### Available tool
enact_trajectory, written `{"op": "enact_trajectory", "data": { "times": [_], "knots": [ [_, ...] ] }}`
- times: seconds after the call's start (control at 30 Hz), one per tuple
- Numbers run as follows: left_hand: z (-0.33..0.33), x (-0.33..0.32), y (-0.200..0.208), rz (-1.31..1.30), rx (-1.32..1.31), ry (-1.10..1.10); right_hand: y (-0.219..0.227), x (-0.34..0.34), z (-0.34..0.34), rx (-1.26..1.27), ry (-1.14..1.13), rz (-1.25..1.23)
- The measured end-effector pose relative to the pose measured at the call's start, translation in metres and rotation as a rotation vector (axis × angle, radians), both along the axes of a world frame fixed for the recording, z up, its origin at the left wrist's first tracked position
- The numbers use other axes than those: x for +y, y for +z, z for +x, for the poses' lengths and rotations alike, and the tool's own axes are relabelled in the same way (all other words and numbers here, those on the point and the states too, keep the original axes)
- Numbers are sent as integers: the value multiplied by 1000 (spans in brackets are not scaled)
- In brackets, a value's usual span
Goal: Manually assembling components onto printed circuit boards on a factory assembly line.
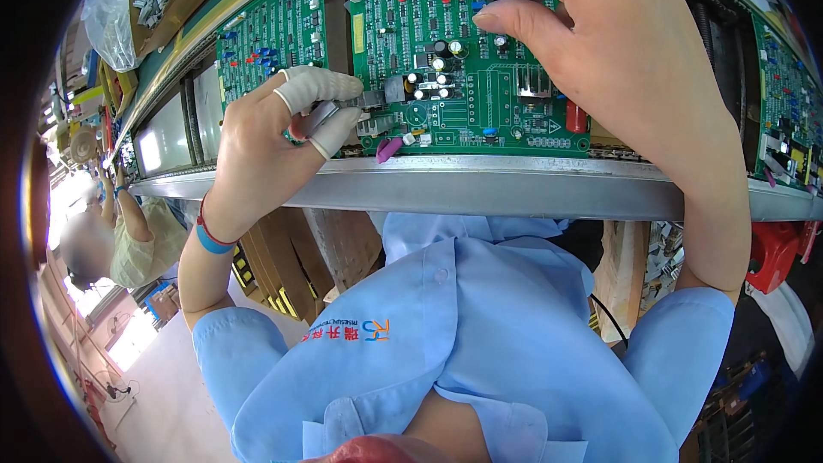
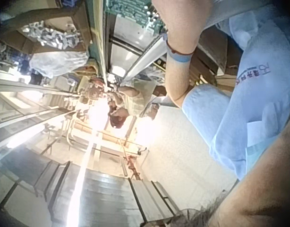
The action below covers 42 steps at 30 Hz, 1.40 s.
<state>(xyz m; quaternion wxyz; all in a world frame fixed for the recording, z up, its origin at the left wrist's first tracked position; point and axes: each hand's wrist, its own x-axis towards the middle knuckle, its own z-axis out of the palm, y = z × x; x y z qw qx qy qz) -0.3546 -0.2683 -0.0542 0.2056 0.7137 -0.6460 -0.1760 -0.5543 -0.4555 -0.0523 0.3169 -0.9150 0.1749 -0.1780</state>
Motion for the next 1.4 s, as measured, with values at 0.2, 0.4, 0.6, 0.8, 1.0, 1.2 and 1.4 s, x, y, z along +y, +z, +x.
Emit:
{"op": "enact_trajectory", "data": {
  "times": [0.2, 0.4, 0.6, 0.8, 1.0, 1.2, 1.4],
  "knots": [
    [4, -5, 3, 81, -85, -128, 3, -3, -1, 1, 45, -17],
    [21, -11, 19, -2, 125, -30, -1, -5, 0, -10, 77, 125],
    [56, 29, 29, 35, 542, 196, 6, 7, 12, 23, 175, 753],
    [93, 80, 25, -156, 425, 359, 19, 31, 59, 39, 310, 720],
    [128, 144, 21, -228, 241, 505, 30, 83, 134, 10, 455, 365],
    [144, 192, -2, -373, 419, 611, 12, 136, 199, -49, 553, -175],
    [145, 208, -17, -404, 430, 635, -8, 150, 221, 19, 535, -401]
  ]
}}
